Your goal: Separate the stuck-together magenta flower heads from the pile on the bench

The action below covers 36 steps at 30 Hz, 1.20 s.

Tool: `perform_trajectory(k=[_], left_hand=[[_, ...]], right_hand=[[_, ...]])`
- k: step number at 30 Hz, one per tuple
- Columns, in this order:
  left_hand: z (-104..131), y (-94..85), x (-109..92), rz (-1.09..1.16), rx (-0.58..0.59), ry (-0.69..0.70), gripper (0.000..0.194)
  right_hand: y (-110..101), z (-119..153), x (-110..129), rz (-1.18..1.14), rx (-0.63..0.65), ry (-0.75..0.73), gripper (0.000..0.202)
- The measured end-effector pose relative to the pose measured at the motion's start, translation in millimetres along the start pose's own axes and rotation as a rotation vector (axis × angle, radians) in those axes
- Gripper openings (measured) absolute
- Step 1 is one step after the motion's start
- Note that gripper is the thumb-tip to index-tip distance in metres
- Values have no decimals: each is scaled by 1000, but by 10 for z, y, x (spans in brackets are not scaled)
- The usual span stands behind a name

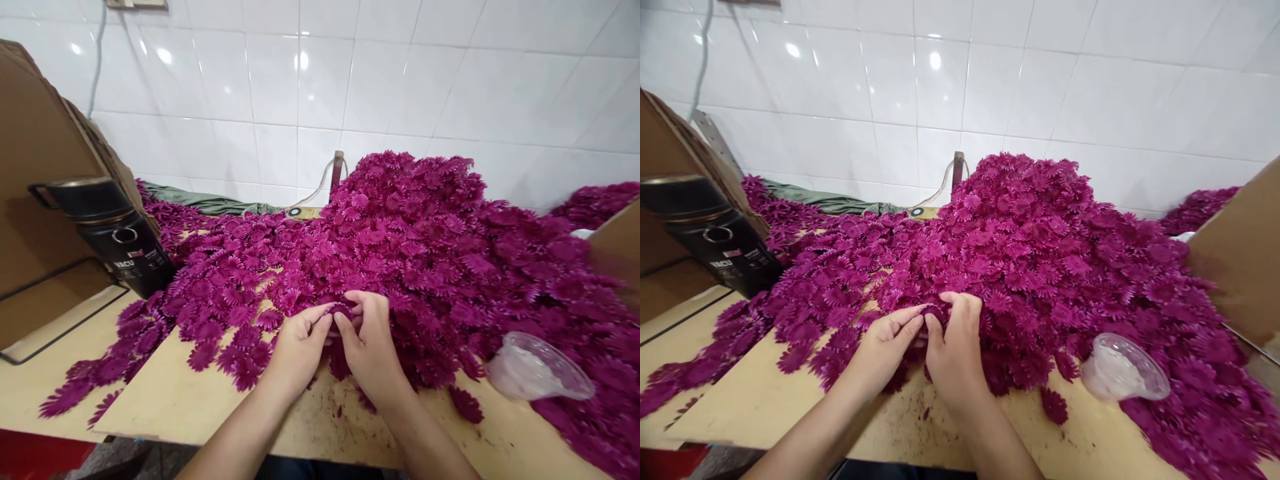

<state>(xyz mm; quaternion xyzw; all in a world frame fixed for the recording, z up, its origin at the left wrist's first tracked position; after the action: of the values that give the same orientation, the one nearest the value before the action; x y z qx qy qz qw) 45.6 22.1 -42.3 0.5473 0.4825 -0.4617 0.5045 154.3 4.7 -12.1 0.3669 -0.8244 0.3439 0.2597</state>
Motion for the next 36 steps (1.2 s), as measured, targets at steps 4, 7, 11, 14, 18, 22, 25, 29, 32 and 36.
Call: perform_trajectory(k=[4, 7, 11, 14, 18, 22, 25, 29, 32, 36], left_hand=[[-2, -100, 0, -52, -51, 17, 14], [-24, -129, -2, -102, -59, 42, 13], [-47, -177, 43, -166, -88, 23, 23], [-43, -175, 82, -159, -49, -1, 28], [-13, -184, 19, -142, -31, 20, 31], [44, -143, -83, -135, 10, 44, 16], [77, -229, -90, -121, -49, 51, 17], [100, -433, -8, -115, -128, 21, 22], [85, -491, 24, -136, -136, -18, 25], [27, -392, -57, -152, -108, 10, 34]], right_hand=[[-105, 62, 287, 140, 13, -273, 23], [-33, 66, 402, 148, 157, -364, 15], [88, -41, 272, 67, 309, -123, 11], [147, -89, 206, 14, 375, 20, 7], [147, -150, 216, 7, 329, 27, 9], [186, -207, 54, -136, 277, 192, 15], [87, -352, -177, -240, 152, 323, 15], [-326, -630, -505, -187, -173, 379, 13], [-369, -699, -415, -57, -122, 233, 30], [-104, -490, 41, 27, 67, 0, 28]])
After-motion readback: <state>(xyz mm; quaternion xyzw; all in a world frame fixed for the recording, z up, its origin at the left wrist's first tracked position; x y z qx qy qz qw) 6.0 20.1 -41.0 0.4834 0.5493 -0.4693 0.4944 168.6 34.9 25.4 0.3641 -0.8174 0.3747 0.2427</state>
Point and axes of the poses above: each hand's wrist, its own z-axis away from the middle knuckle, its own y-axis out of the palm, x = y × z, the point moved 8 cm from there along -z, towards the middle knuckle, and after that the axes turned 6 degrees about -x, right-handed, at the moved point
